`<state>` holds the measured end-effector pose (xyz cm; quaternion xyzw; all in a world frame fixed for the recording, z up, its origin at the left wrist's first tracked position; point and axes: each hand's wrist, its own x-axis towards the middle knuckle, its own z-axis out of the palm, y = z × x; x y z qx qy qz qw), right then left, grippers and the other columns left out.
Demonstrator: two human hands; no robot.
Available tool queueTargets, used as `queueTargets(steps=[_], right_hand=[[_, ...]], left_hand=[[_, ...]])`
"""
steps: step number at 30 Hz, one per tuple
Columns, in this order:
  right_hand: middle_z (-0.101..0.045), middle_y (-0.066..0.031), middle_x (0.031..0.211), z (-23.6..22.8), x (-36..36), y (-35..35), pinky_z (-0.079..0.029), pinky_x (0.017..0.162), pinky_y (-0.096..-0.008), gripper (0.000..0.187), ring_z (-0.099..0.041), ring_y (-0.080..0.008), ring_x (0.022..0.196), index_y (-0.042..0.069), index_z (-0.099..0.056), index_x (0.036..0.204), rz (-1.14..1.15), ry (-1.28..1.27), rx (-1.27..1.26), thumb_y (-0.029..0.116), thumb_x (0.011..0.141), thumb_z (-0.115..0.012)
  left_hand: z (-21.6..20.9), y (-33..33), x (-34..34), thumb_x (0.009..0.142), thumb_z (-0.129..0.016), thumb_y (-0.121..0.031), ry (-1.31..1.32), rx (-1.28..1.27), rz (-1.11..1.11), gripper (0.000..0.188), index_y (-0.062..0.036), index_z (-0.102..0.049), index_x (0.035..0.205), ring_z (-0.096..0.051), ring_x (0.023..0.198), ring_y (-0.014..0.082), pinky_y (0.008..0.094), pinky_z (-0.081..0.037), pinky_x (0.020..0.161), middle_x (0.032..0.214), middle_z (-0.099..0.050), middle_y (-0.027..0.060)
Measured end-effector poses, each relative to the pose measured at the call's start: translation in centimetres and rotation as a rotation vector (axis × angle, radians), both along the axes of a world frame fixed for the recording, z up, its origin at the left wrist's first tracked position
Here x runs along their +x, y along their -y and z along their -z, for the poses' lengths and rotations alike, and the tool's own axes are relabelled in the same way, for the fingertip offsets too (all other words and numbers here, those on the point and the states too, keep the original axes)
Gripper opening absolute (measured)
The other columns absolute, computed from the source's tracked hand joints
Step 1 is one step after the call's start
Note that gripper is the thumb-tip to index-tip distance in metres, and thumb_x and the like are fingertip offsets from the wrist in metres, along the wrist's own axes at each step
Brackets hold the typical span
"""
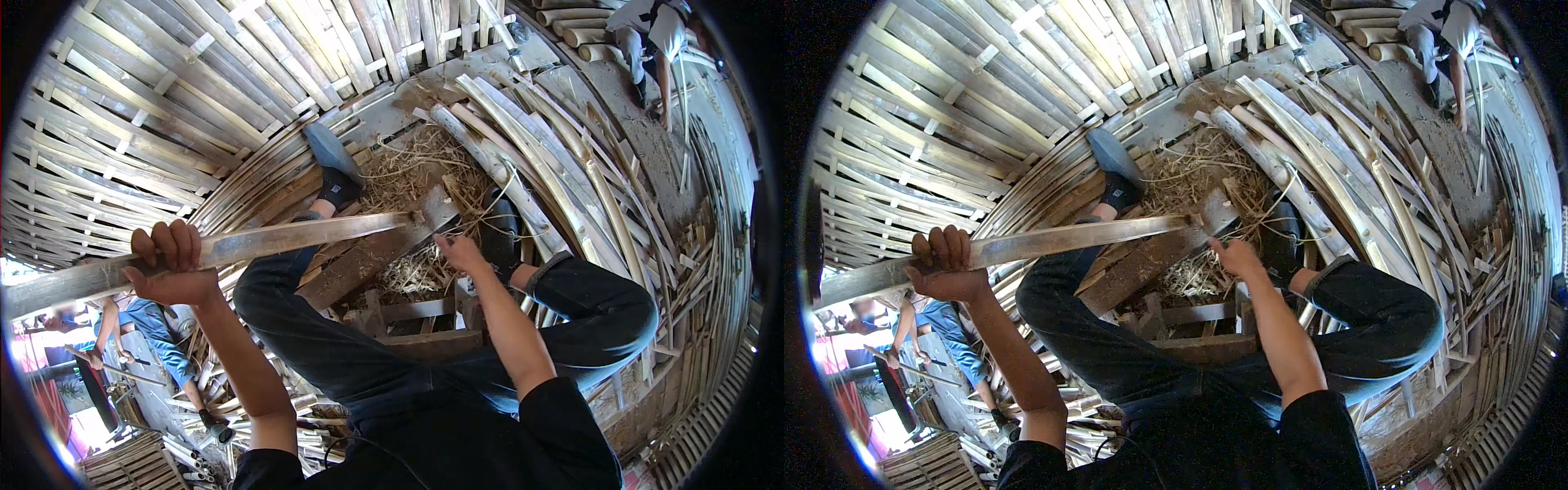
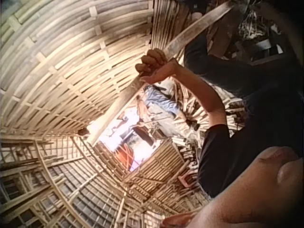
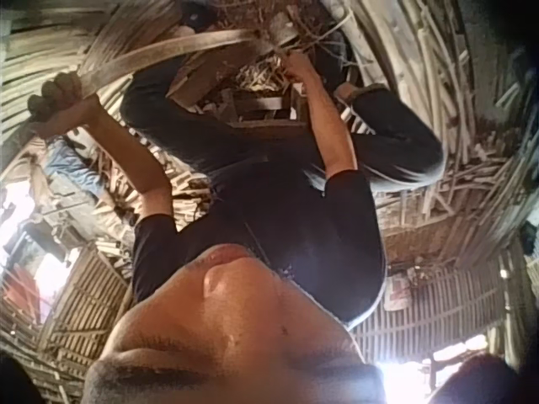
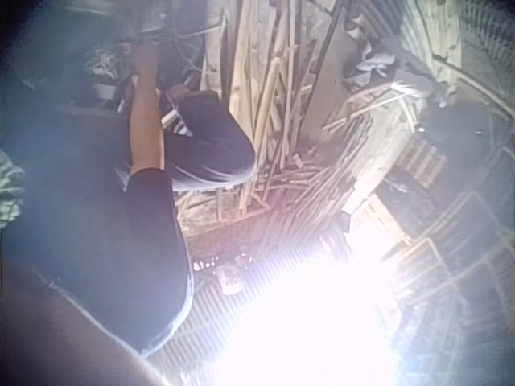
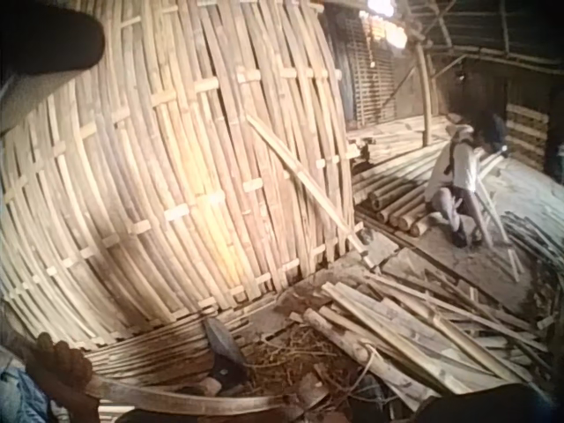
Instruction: Trimming and shaving bamboo strips using a large knife in a workshop.
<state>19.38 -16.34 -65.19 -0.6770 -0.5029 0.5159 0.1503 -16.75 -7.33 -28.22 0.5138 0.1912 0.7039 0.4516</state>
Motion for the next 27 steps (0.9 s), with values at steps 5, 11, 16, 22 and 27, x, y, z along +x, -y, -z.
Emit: queueTargets(steps=[5,11,16,22,27], right_hand=[[-0.065,-0.0323,0.076,6.0,3.3,1.1,-0.051,0.079,-0.048,0.089,-0.067,-0.0455,0.083,-0.011,-0.067,0.077,0.053,0.213,0.008,0.075,0.087,-0.047],[-0.051,-0.0053,0.056,-10.7,-2.5,-1.7,-0.045,0.051,-0.037,0.077,-0.051,-0.0159,0.049,-0.006,-0.066,0.099,-0.055,-0.243,-0.058,0.069,0.09,-0.054],[-0.064,-0.0166,0.074,-17.6,-6.0,-1.4,-0.052,0.089,-0.046,0.091,-0.067,-0.0281,0.08,-0.008,-0.063,0.118,-0.321,-0.157,0.129,0.076,0.09,-0.042],[-0.066,-0.0325,0.081,-0.3,0.9,-0.8,-0.052,0.079,-0.0497,0.088,-0.068,-0.0432,0.083,-0.01,-0.068,0.079,-0.133,0.206,-0.057,0.075,0.089,-0.046],[-0.067,-0.0323,0.082,-4.4,1.0,0.4,-0.053,0.082,-0.0481,0.092,-0.068,-0.0443,0.085,-0.016,-0.067,0.091,-0.201,0.194,-0.056,0.073,0.091,-0.043]], left_hand=[[0.6,0.4,0.3,0.088,-0.064,-0.045,0.065,-0.001,0.208,0.043,-0.0168,-0.035,0.073,-0.025,0.05,0.0101,0.025,-0.024,0.044,0.059,-0.026,-0.0021],[0.6,1.2,-1.2,0.087,-0.066,-0.042,0.055,0.003,0.168,0.043,-0.0167,-0.034,0.074,-0.027,0.051,0.0098,0.0251,-0.025,0.047,0.059,-0.026,-0.0025],[0.7,1.4,-2.1,0.09,-0.062,-0.047,0.02,0.041,0.166,0.043,-0.0158,-0.036,0.077,-0.03,0.051,0.0102,0.0244,-0.028,0.047,0.061,-0.031,-0.0006],[1.1,2.2,-0.7,0.089,-0.062,-0.044,0.023,0.041,0.181,0.041,-0.0155,-0.036,0.077,-0.031,0.052,0.0103,0.0251,-0.029,0.049,0.061,-0.032,0.0001],[0.7,2.2,-0.2,0.089,-0.063,-0.044,0.023,0.031,0.209,0.041,-0.0152,-0.035,0.078,-0.031,0.052,0.0105,0.0249,-0.029,0.049,0.061,-0.032,0.0005]])
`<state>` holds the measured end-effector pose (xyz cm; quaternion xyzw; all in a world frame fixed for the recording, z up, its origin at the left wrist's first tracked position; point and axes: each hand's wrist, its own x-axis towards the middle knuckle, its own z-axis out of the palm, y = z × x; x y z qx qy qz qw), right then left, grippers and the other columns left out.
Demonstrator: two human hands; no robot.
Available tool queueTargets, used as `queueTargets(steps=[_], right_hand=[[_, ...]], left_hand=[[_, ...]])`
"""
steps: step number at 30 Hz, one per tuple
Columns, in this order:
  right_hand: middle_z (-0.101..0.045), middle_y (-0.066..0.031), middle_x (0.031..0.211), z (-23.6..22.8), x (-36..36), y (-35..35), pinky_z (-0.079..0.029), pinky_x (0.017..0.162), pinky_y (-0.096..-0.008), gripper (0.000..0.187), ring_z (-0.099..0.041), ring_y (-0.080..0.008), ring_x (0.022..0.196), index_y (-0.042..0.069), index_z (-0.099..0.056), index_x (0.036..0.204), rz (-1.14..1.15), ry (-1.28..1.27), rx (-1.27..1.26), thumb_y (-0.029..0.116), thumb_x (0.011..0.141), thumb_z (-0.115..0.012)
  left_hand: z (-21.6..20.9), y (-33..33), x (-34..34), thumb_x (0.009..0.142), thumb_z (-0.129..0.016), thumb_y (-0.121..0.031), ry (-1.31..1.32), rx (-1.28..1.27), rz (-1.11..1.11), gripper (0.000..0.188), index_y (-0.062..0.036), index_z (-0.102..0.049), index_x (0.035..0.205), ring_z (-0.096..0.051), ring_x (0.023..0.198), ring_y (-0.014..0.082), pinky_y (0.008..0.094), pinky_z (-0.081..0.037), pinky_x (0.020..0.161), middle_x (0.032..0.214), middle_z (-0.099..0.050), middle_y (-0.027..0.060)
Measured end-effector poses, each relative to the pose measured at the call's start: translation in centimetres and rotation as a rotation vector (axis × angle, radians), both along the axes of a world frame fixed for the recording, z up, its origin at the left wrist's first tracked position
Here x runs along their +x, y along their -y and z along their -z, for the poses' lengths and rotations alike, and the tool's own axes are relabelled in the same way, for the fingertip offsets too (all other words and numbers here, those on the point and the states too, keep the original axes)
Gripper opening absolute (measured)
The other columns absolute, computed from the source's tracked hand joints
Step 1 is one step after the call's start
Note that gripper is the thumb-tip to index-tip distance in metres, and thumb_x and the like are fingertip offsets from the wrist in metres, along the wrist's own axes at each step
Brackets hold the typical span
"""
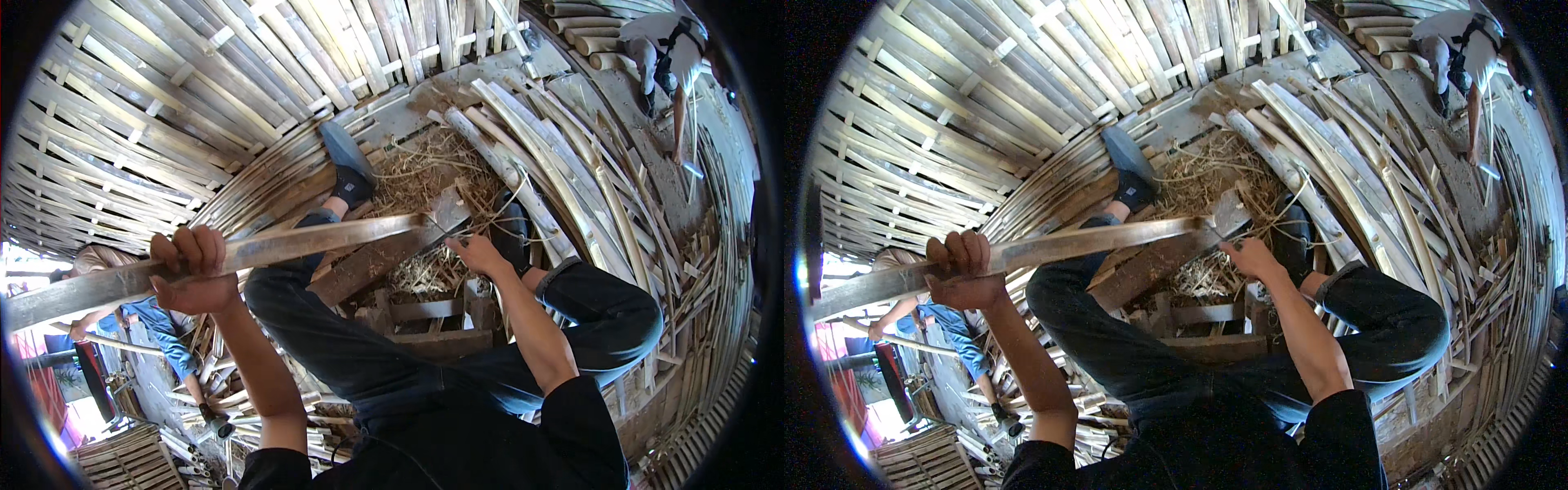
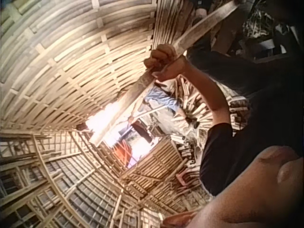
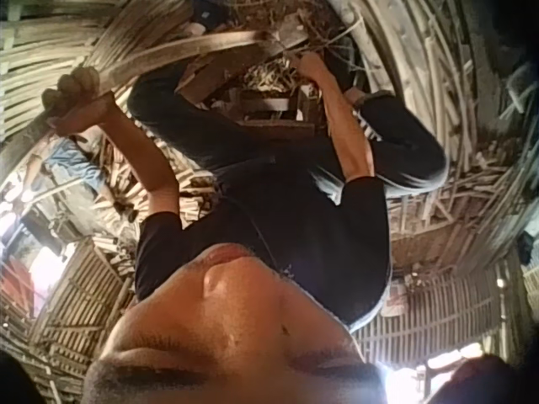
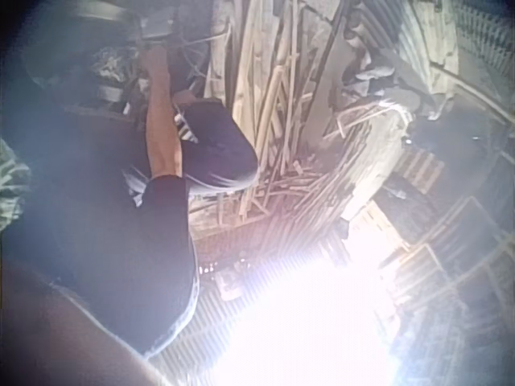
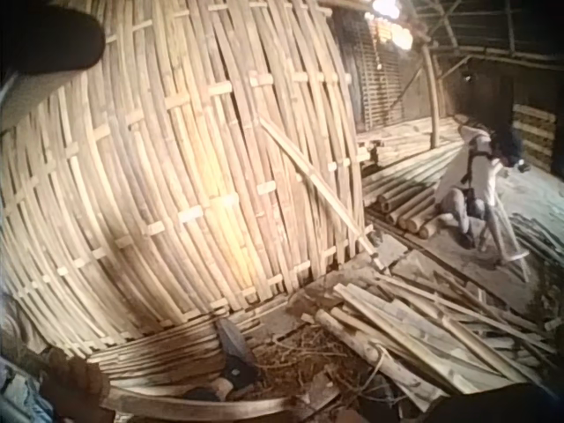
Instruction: Trimming and shaving bamboo strips using a large knife in a workshop.
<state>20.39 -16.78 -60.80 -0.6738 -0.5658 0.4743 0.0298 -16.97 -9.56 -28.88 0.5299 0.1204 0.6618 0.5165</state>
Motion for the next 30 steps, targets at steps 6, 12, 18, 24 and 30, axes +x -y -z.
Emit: queueTargets(steps=[6,12,18,24,30], right_hand=[[-0.066,-0.0291,0.108,-16.5,-6.9,-0.5,-0.049,0.095,-0.0501,0.087,-0.065,-0.0418,0.099,-0.006,-0.065,0.118,-0.092,-0.414,-0.043,0.073,0.091,-0.043],[-0.067,-0.0316,0.087,-2.6,-3.6,-0.8,-0.051,0.089,-0.0447,0.087,-0.067,-0.0404,0.095,-0.013,-0.067,0.101,0.086,-0.051,-0.05,0.07,0.093,-0.044],[-0.063,-0.0262,0.065,2.4,0.3,0.1,-0.051,0.069,-0.0497,0.091,-0.066,-0.0422,0.067,-0.009,-0.064,0.068,0.07,0.018,-0.025,0.075,0.091,-0.04],[-0.062,-0.0189,0.07,-16.6,-5.2,-0.9,-0.052,0.074,-0.0463,0.087,-0.065,-0.0352,0.071,-0.007,-0.068,0.094,-0.023,-0.302,0.005,0.076,0.089,-0.044],[-0.065,-0.0258,0.072,-4.3,-1.5,-1.7,-0.051,0.077,-0.0474,0.087,-0.068,-0.0365,0.074,-0.01,-0.069,0.086,0.039,-0.136,-0.042,0.073,0.092,-0.043]], left_hand=[[-0.8,-0.8,0.3,0.089,-0.063,-0.044,-0.021,0.055,0.012,0.042,-0.0151,-0.034,0.078,-0.032,0.052,0.0102,0.0247,-0.029,0.048,0.061,-0.032,-0.0002],[-0.1,-0.4,0.4,0.09,-0.062,-0.043,-0.014,0.044,0.026,0.041,-0.0147,-0.035,0.078,-0.035,0.053,0.0114,0.0249,-0.031,0.049,0.061,-0.033,0.0012],[0.1,-0.8,1.1,0.091,-0.061,-0.042,0.031,0.035,0.02,0.041,-0.0142,-0.034,0.078,-0.034,0.052,0.012,0.0254,-0.031,0.048,0.061,-0.032,0.0017],[-0.7,-0.3,-0.2,0.09,-0.06,-0.041,-0.006,0.046,0.027,0.038,-0.0153,-0.034,0.079,-0.033,0.052,0.0115,0.0254,-0.03,0.049,0.061,-0.031,0.0001],[-0.3,0.1,0.3,0.089,-0.061,-0.038,-0.041,0.025,0.088,0.037,-0.0147,-0.034,0.078,-0.033,0.054,0.0126,0.0288,-0.03,0.051,0.061,-0.033,0.0009]])
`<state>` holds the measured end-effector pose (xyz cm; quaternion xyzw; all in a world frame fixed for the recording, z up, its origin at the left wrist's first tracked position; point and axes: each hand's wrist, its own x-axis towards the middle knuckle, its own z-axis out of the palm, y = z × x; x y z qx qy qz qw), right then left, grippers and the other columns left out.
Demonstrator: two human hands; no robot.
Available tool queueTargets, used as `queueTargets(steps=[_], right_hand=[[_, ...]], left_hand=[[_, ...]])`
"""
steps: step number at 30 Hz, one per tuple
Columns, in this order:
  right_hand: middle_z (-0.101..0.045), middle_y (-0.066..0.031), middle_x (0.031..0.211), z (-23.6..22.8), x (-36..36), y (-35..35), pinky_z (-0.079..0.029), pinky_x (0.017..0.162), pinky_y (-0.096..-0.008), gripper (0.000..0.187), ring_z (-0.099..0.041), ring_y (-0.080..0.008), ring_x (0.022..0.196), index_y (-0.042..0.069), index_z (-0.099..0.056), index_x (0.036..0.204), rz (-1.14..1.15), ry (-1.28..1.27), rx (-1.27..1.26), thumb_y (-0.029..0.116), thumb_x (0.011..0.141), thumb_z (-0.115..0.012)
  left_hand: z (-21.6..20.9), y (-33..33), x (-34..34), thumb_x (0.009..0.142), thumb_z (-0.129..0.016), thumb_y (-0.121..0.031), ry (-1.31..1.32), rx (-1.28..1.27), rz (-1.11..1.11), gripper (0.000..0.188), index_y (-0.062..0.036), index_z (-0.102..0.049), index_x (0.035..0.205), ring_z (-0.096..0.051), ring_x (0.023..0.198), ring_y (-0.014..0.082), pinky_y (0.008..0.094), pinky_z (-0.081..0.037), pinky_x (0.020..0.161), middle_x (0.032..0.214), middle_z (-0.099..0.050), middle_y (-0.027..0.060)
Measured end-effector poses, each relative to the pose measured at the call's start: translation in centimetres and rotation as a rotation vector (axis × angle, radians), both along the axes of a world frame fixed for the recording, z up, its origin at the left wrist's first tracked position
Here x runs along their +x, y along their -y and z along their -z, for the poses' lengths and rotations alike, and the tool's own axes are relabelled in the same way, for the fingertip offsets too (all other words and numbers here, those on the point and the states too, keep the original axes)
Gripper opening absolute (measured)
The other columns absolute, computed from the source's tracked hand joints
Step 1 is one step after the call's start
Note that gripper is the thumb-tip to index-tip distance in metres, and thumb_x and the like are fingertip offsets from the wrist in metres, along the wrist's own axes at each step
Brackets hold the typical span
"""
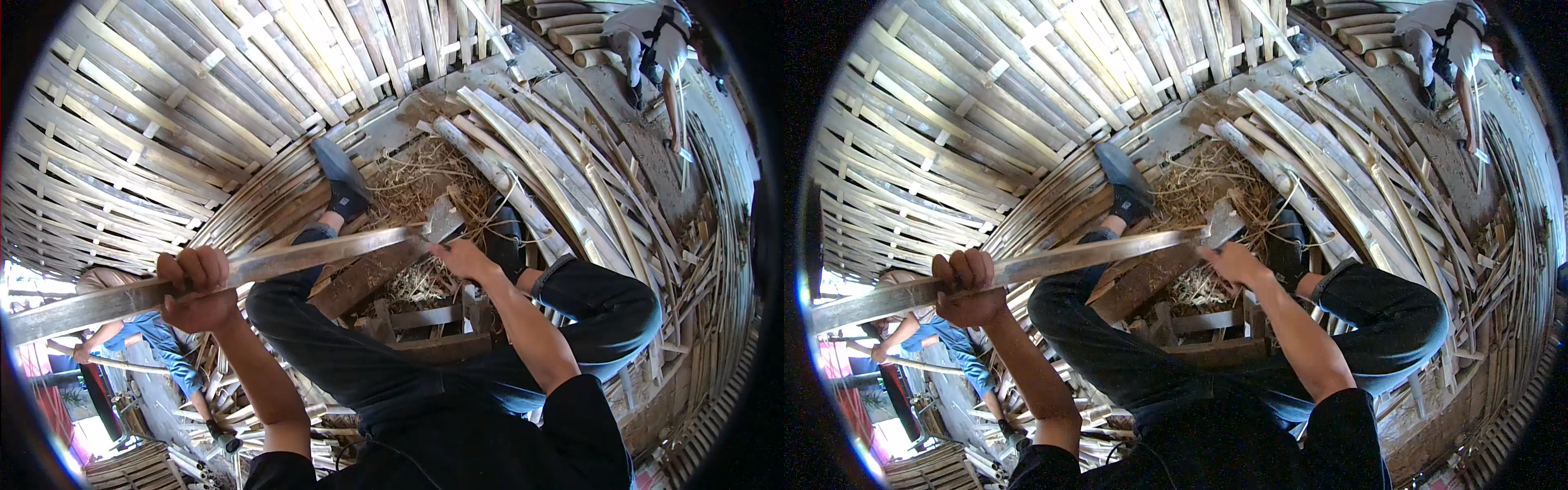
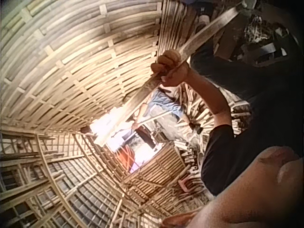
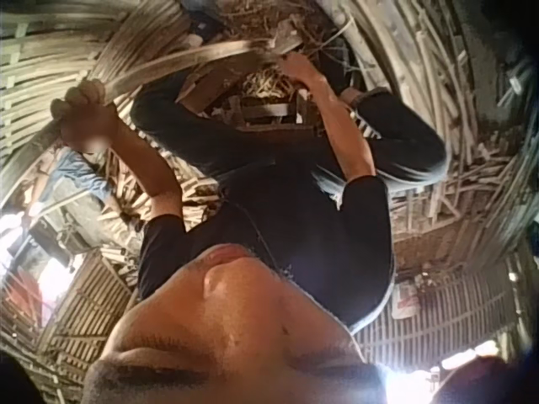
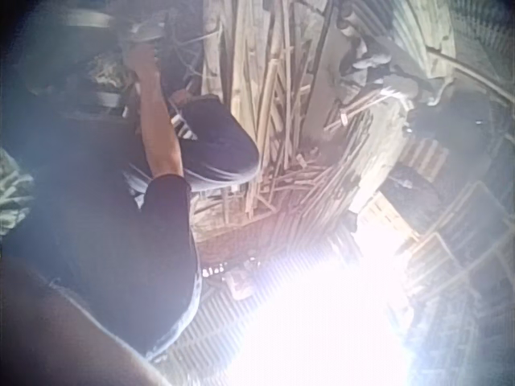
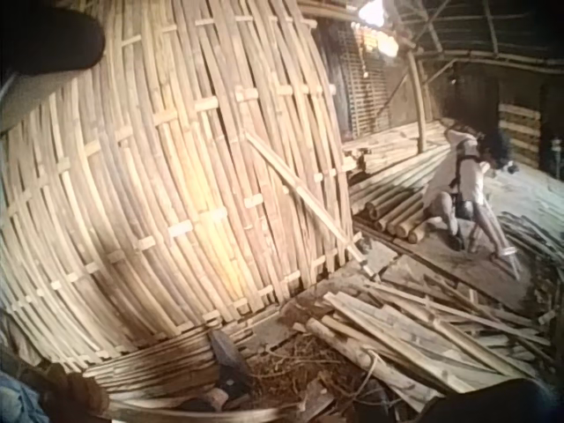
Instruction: Trimming and shaving bamboo strips using a large knife in a workshop.
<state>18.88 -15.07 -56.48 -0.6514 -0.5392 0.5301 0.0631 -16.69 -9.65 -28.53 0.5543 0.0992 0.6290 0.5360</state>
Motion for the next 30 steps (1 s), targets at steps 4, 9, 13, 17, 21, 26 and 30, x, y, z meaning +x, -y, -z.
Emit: queueTargets(steps=[4,9,13,17,21,26,30], right_hand=[[-0.061,-0.0205,0.06,2.3,2.9,0.6,-0.051,0.06,-0.0434,0.083,-0.062,-0.0306,0.05,-0.005,-0.061,0.057,0.025,0.088,0.007,0.068,0.093,-0.048],[-0.053,-0.0078,0.053,-12.5,-4.4,1.3,-0.046,0.049,-0.0383,0.074,-0.052,-0.0187,0.043,-0.003,-0.062,0.078,0.071,-0.408,-0.129,0.067,0.094,-0.048],[-0.059,-0.015,0.058,-16.2,-6.0,1.6,-0.052,0.066,-0.0431,0.077,-0.063,-0.0258,0.061,-0.008,-0.069,0.1,-0.028,-0.357,0.282,0.066,0.093,-0.049],[-0.067,-0.0282,0.079,-10.1,-2.9,0.0,-0.053,0.085,-0.0459,0.093,-0.069,-0.0382,0.086,-0.015,-0.067,0.092,-0.052,-0.093,-0.105,0.074,0.091,-0.041],[-0.064,-0.0256,0.069,1.5,1.9,2.2,-0.054,0.069,-0.0467,0.077,-0.068,-0.0372,0.067,-0.01,-0.067,0.084,0.112,0.176,0.073,0.066,0.089,-0.056],[-0.069,-0.0204,0.089,3.0,1.1,3.2,-0.053,0.067,-0.0397,0.051,-0.071,-0.028,0.076,-0.006,-0.063,0.11,0.382,-0.011,0.203,0.036,0.084,-0.075],[-0.068,-0.0167,0.097,5.0,0.1,2.7,-0.053,0.074,-0.0407,0.043,-0.067,-0.0241,0.084,-0.003,-0.06,0.117,0.566,-0.182,0.073,0.031,0.09,-0.067]], left_hand=[[0.1,0.5,0.4,0.087,-0.061,-0.036,-0.013,-0.006,0.035,0.036,-0.0145,-0.034,0.077,-0.034,0.054,0.0135,0.0295,-0.03,0.051,0.06,-0.033,0.0012],[-0.5,0.5,0.6,0.087,-0.061,-0.035,-0.007,0.029,0.039,0.035,-0.0137,-0.034,0.077,-0.036,0.055,0.0137,0.0281,-0.033,0.051,0.06,-0.036,0.0016],[-0.5,-0.4,1.2,0.088,-0.049,-0.038,-0.114,0.136,-0.072,0.031,-0.007,-0.052,0.089,-0.053,0.075,0.0226,0.0426,-0.049,0.075,0.078,-0.052,0.0125],[0.2,-0.8,-1.0,0.089,-0.041,-0.04,-0.331,0.444,-0.586,0.055,-0.0008,-0.065,0.118,-0.032,0.14,0.0375,0.0621,-0.019,0.117,0.144,-0.036,0.0304],[0.8,-1.0,1.1,0.091,-0.039,-0.04,-0.28,0.461,-0.624,0.055,0.0036,-0.065,0.113,-0.038,0.133,0.0367,0.0586,-0.026,0.113,0.14,-0.04,0.0302],[2.4,-1.5,-0.5,0.1,-0.033,-0.046,0.015,0.172,-0.771,0.051,-0.0004,-0.052,0.086,-0.047,0.062,0.0197,0.0273,-0.04,0.054,0.076,-0.048,0.0112],[1.3,-2.4,2.7,0.104,-0.025,-0.054,0.038,0.055,-1.422,0.062,-0.0039,-0.046,0.076,-0.041,0.048,0.0156,0.0244,-0.04,0.046,0.061,-0.044,0.0056]])
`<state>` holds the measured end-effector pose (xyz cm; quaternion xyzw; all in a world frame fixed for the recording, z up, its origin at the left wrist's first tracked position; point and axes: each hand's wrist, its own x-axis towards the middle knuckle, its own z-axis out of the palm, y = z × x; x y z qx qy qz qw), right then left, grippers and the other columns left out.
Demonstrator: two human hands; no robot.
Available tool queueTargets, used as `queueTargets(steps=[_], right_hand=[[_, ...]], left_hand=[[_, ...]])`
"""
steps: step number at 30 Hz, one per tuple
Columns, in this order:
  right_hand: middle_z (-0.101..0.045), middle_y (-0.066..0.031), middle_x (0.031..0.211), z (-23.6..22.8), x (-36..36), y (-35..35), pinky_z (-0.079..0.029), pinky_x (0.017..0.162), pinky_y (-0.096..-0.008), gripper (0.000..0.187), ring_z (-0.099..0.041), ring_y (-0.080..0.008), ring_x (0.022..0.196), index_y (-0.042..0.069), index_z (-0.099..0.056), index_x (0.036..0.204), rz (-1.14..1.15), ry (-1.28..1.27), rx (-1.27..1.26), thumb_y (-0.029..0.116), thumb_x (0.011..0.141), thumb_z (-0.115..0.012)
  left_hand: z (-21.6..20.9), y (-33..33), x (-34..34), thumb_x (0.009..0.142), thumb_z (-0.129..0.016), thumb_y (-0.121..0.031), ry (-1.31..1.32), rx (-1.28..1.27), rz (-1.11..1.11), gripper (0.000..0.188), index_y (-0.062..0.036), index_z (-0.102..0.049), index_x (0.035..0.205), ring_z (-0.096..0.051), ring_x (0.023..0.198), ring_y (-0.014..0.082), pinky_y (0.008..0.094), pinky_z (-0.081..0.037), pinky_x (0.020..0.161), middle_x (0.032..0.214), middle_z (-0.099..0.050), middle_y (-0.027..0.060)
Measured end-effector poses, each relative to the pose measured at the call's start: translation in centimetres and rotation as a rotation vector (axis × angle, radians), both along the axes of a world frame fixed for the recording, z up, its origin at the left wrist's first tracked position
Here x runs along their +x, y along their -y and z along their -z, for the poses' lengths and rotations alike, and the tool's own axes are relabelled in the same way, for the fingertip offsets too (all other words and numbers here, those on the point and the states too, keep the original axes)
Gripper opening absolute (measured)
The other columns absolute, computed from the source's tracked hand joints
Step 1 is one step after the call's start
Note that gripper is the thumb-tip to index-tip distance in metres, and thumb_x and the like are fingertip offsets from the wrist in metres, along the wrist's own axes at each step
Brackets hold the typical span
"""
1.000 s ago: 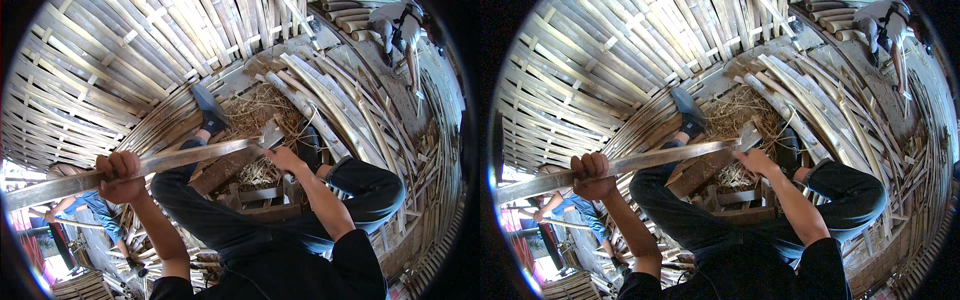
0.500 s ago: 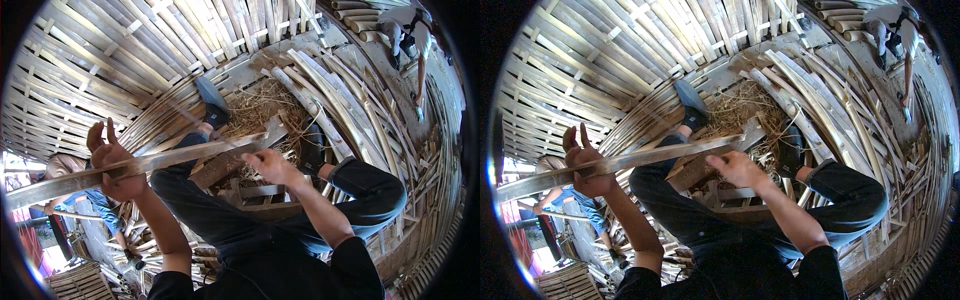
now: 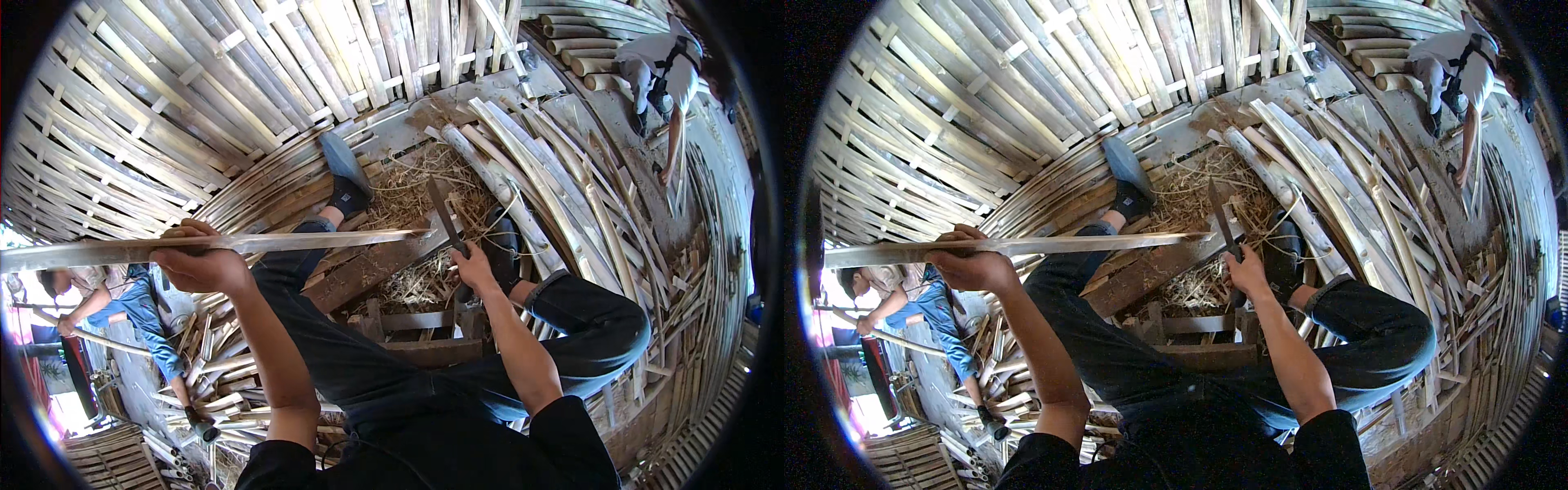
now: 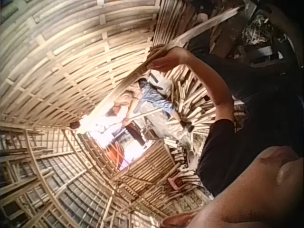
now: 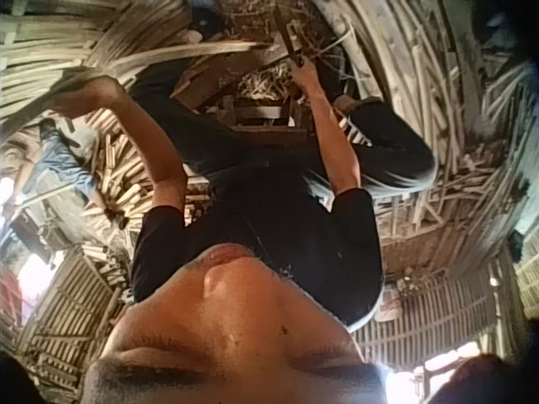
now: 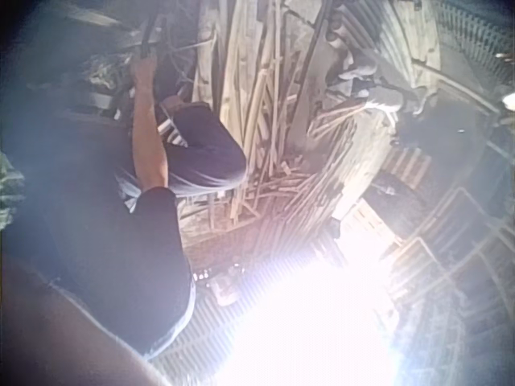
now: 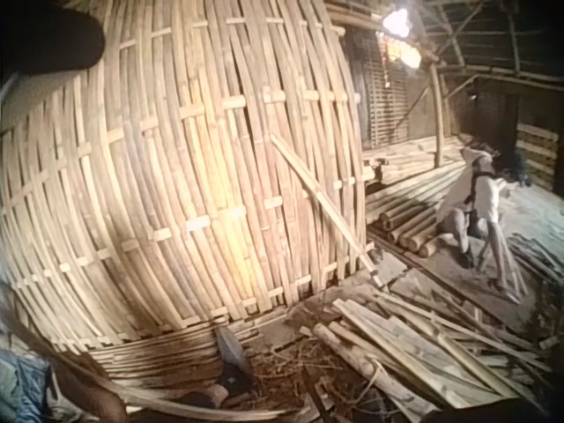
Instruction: Trimming and shaving bamboo strips using a large knife in a workshop.
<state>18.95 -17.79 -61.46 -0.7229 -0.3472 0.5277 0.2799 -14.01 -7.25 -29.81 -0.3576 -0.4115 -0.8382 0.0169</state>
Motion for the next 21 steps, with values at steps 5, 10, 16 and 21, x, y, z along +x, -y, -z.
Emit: queueTargets(steps=[5,10,16,21], right_hand=[[-0.056,-0.0045,0.068,0.5,-1.2,0.0,-0.044,0.048,-0.0323,0.029,-0.05,-0.0153,0.048,0.007,-0.056,0.096,0.441,-0.717,-0.412,0.035,0.094,-0.062],[-0.041,0.0019,0.059,-4.0,-5.6,1.3,-0.035,0.04,-0.0248,0.033,-0.035,-0.008,0.042,0.012,-0.045,0.093,0.447,-1.059,-0.558,0.042,0.097,-0.058],[-0.04,0.0045,0.059,-21.4,-13.1,0.4,-0.032,0.041,-0.0239,0.044,-0.035,-0.0064,0.042,0.007,-0.05,0.088,0.026,-1.006,-0.377,0.05,0.098,-0.055],[-0.042,0.002,0.062,-22.1,-13.0,0.9,-0.034,0.044,-0.0254,0.045,-0.035,-0.0079,0.044,0.007,-0.052,0.093,0.014,-0.96,-0.295,0.051,0.097,-0.056]], left_hand=[[0.8,0.6,-1.7,0.105,-0.023,-0.056,-0.071,-0.373,-0.245,0.072,0.0009,-0.054,0.072,-0.057,0.063,0.0219,0.0344,-0.048,0.057,0.075,-0.06,0.0169],[1.6,-0.6,-3.2,0.105,-0.026,-0.054,-0.183,-0.386,-0.515,0.077,0.012,-0.064,0.098,-0.063,0.079,0.0371,0.0463,-0.048,0.076,0.093,-0.067,0.028],[1.5,0.7,-3.1,0.106,-0.025,-0.05,-0.227,-0.367,-0.543,0.074,0.013,-0.065,0.101,-0.064,0.083,0.0409,0.0481,-0.048,0.078,0.096,-0.066,0.0321],[1.8,0.7,-2.9,0.106,-0.027,-0.052,-0.096,-0.324,-0.48,0.076,0.0137,-0.066,0.104,-0.065,0.083,0.0367,0.0439,-0.05,0.078,0.096,-0.067,0.0294]])
